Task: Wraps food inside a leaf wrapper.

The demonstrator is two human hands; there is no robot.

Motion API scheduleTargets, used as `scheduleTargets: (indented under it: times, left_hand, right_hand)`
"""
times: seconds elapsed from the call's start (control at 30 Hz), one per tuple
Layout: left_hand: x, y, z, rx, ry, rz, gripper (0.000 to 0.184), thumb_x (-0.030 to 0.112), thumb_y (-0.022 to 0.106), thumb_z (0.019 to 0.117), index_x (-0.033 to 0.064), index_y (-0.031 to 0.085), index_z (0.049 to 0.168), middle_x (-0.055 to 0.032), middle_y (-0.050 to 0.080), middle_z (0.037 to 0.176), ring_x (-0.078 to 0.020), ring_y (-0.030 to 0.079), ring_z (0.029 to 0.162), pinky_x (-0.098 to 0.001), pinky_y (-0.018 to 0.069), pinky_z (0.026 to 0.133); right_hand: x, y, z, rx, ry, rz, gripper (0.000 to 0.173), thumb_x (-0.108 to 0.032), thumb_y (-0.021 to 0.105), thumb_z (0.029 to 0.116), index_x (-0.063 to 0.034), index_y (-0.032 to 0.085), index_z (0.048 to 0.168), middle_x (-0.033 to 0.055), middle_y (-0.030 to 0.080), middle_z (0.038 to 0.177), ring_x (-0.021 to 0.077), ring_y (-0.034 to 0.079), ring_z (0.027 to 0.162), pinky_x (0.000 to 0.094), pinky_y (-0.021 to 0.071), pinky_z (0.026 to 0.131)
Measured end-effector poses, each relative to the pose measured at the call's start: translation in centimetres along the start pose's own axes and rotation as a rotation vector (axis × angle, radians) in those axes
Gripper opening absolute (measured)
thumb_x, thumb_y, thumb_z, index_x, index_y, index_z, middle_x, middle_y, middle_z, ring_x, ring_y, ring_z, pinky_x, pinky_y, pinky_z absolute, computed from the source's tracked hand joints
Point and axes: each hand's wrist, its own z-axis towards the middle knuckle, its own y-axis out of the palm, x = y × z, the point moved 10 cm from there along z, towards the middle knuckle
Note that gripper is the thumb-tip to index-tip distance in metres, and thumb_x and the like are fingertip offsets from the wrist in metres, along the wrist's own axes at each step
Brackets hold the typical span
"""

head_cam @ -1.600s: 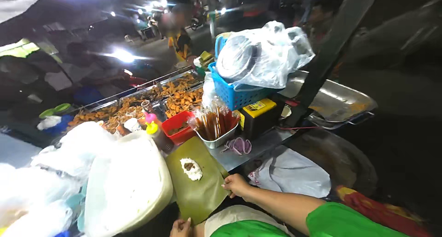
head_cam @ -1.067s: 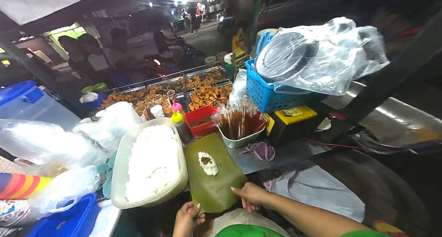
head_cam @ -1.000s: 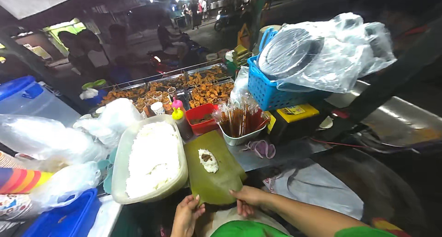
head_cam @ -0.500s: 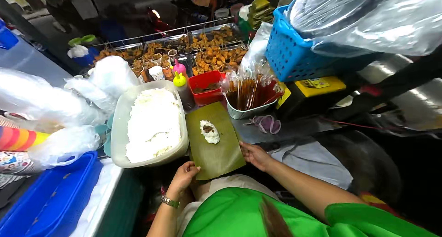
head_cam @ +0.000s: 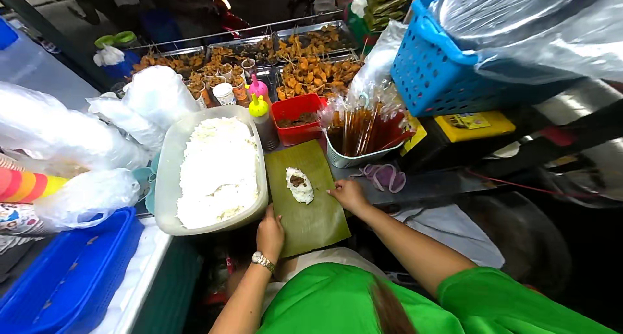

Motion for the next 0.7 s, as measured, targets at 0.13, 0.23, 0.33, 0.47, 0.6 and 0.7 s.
scheduleTargets:
  times: [0.13,0.23,0.33,0.47,0.6,0.7]
  left_hand:
    - [1.2,-0.1,-0.5,0.152,0.143,0.167,0.042,0.012,0.05,0.1066,-0.0024,0.052,0.147,-0.0261,0.068,0.125,-0.0415,0.07,0.112,-0.0535,0.0535,0.098]
    - [1.7,-0.2,-0.6,0.201,0.179,0.283,0.03,0.012,0.054,0.104,-0.0032,0.068,0.126,-0.026,0.066,0.127,-0.0414,0.07,0.108,-0.0526,0.0569,0.09]
    - [1.8,-0.1,-0.3,0.091,0.105,0.256,0.029,0.013,0.052,0.1048,-0.0031,0.069,0.122,-0.0254,0.059,0.137,-0.0387,0.066,0.116,-0.0484,0.0546,0.097]
    - [1.7,-0.6,0.0,0.025,0.051,-0.193,0.027,0.012,0.051,0.1056,-0.0078,0.061,0.121,-0.0229,0.067,0.111,-0.0298,0.067,0.098,-0.043,0.053,0.091]
    - [1.1,0.1,1.0,-0.059,-0.062,-0.54,0.038,0.01,0.057,0.1027,-0.0064,0.049,0.136,-0.0222,0.062,0.119,-0.024,0.063,0.099,-0.0392,0.0513,0.089]
    - [1.5,0.6,2.2,-0.099,-0.041,-0.646,0.06,0.011,0.066,0.0983,-0.0061,0.037,0.148,-0.0257,0.056,0.138,-0.0273,0.061,0.123,-0.0403,0.0502,0.105]
  right_hand:
    - [-0.3,0.6,-0.5,0.024,-0.023,-0.033,0.046,-0.017,0.057,0.1059,0.0006,0.052,0.147,0.0229,0.069,0.125,0.0337,0.067,0.114,0.0476,0.0484,0.105]
    - [-0.5,0.9,-0.7,0.018,-0.039,-0.11,0.048,-0.019,0.052,0.1083,-0.0021,0.047,0.153,0.0232,0.07,0.123,0.0356,0.068,0.114,0.0491,0.0491,0.104]
    - [-0.4,0.9,-0.9,0.007,-0.066,-0.175,0.049,-0.021,0.048,0.1098,-0.0034,0.044,0.156,0.0241,0.067,0.129,0.0374,0.066,0.12,0.0496,0.0468,0.108]
    - [-0.5,0.6,-1.1,0.107,-0.15,-0.155,0.049,-0.019,0.054,0.107,0.0008,0.049,0.151,0.0279,0.058,0.138,0.039,0.058,0.129,0.0457,0.0439,0.112]
    - [-0.9,0.7,-1.4,0.156,-0.175,-0.108,0.048,-0.012,0.057,0.1039,0.0048,0.05,0.148,0.0295,0.055,0.138,0.038,0.058,0.126,0.0408,0.0461,0.11]
    - [-0.8,0.5,-1.0,0.1,-0.127,-0.003,0.046,-0.012,0.06,0.1029,0.0038,0.054,0.146,0.0288,0.058,0.137,0.0362,0.059,0.125,0.0414,0.0454,0.11]
